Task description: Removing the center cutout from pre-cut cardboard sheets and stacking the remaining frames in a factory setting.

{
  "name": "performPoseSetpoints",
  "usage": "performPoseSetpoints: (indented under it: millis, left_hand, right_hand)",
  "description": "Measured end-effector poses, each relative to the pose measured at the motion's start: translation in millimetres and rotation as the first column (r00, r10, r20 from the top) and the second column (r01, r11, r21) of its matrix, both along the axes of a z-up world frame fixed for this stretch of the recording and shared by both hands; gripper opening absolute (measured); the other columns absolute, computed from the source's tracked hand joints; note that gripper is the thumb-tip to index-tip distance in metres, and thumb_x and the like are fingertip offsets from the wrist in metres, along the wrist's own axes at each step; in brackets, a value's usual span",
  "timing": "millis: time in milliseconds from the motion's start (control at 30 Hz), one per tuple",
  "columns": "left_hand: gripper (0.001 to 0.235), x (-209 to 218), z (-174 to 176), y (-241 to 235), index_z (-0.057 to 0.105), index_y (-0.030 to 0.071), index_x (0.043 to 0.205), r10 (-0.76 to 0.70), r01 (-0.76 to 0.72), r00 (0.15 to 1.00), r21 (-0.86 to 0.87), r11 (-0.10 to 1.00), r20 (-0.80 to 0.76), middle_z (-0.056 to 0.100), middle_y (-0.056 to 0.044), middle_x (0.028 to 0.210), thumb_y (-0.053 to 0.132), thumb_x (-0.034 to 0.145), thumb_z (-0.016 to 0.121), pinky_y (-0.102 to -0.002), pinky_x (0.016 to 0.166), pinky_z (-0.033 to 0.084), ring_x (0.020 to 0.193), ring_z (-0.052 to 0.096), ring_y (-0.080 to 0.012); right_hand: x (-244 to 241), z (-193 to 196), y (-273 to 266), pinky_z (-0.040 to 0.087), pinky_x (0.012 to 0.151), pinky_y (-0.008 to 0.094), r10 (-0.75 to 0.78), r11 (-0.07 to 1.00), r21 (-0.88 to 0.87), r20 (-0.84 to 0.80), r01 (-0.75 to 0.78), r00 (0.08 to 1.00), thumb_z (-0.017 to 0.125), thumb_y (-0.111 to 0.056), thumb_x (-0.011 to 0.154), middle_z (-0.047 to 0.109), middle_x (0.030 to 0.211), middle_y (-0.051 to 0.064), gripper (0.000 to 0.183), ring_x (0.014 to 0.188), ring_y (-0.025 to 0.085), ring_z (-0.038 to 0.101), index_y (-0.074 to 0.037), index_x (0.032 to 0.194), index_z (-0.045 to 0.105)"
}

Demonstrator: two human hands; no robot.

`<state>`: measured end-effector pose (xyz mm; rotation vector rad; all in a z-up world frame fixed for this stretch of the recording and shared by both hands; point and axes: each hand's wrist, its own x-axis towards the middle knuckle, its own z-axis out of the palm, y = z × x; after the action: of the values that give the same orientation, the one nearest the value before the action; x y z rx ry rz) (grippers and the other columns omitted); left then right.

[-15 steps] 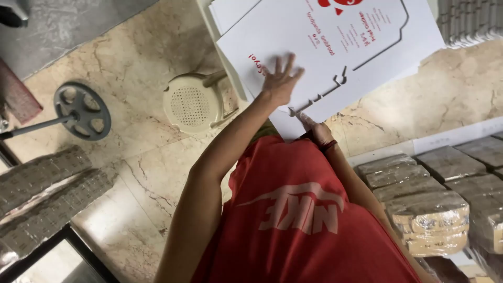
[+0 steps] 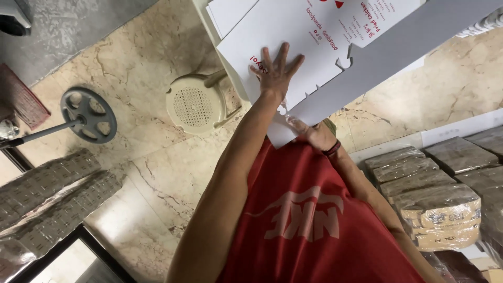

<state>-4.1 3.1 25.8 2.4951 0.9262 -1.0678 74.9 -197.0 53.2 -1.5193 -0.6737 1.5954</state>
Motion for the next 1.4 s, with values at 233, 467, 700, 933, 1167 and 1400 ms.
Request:
performPoseSetpoints:
  millis: [233,467,700,933,1167,1400]
  left_hand:
    - [0.102,12.1,-6.1,36.7,0.021,0.046,0.162,0.017,-0.013,0.996,-0.054,0.998,0.084,-0.006,-0.013,0.172,0.020,0.083,0.080,-0.090,0.105,0.020,0.146,0.007,-0.0679]
    - [0.086,19.6,-55.6,91.2,0.035,0.009,0.156,0.342,-0.486,0.739,0.108,0.867,0.581,0.035,-0.028,0.150,0.053,0.093,0.071,-0.066,0.101,0.044,0.135,0.039,-0.0514]
    - [0.094,11.4,-32.5,135.4,0.050,0.008,0.148,0.604,-0.466,0.715,-0.403,0.787,0.353,0.059,-0.026,0.139,0.059,0.077,0.083,-0.054,0.100,0.050,0.129,0.058,-0.0421]
    - [0.059,-50.2,7.9,44.1,0.061,-0.013,0.133,0.930,-0.467,0.229,-0.806,0.363,0.286,0.066,-0.035,0.124,0.030,0.094,0.066,-0.052,0.094,0.050,0.118,0.066,-0.0413]
    - [0.026,-109.8,-75.0,-83.2,0.074,-0.004,0.108,0.927,-0.335,-0.338,-0.941,0.042,0.162,0.074,-0.022,0.099,0.015,0.090,0.078,-0.040,0.080,0.062,0.087,0.071,-0.0236]
    - [0.077,-42.2,-74.2,-171.4,0.008,-0.002,0.162,0.033,0.593,-0.325,-0.231,-0.771,-0.945,0.006,-0.017,0.171,0.008,0.087,0.023,-0.062,0.126,0.002,0.153,0.000,-0.0538]
  right_hand:
    - [20.0,20.9,11.7,0.060,0.079,0.050,-0.255,0.957,-0.160,-0.077,0.240,0.964,0.069,-0.021,0.099,0.070,0.094,0.028,0.046,0.079,0.036,0.073,0.016,0.124,0.059]
    - [22.6,-114.4,-64.5,0.048,0.108,0.049,0.256,0.912,-0.394,0.341,-0.110,0.905,0.075,-0.048,0.085,0.068,0.119,0.025,0.062,0.119,0.041,0.063,0.001,0.122,0.070]
    - [37.4,-106.3,-78.3,0.059,0.092,0.052,-0.820,0.450,-0.474,0.116,0.757,0.560,0.105,-0.021,0.063,0.067,0.119,0.030,0.089,0.110,0.041,0.069,0.010,0.133,0.059]
    - [128.6,-132.7,-106.6,0.053,0.099,0.057,-0.408,0.835,-0.104,0.541,0.540,0.736,0.077,-0.003,0.078,0.069,0.115,0.036,0.053,0.115,0.046,0.066,0.014,0.124,0.058]
    - [246.4,10.8,14.1,0.048,0.071,0.063,-0.117,0.891,0.250,0.933,-0.378,0.339,0.076,-0.020,0.084,0.066,0.085,0.032,0.037,0.078,0.055,0.062,-0.002,0.116,0.073]
    - [257.1,88.8,139.1,0.011,0.115,0.074,0.215,0.944,-0.186,0.973,-0.271,0.079,0.077,-0.062,0.080,0.047,0.156,0.022,0.101,0.143,0.045,0.041,-0.016,0.160,0.035]
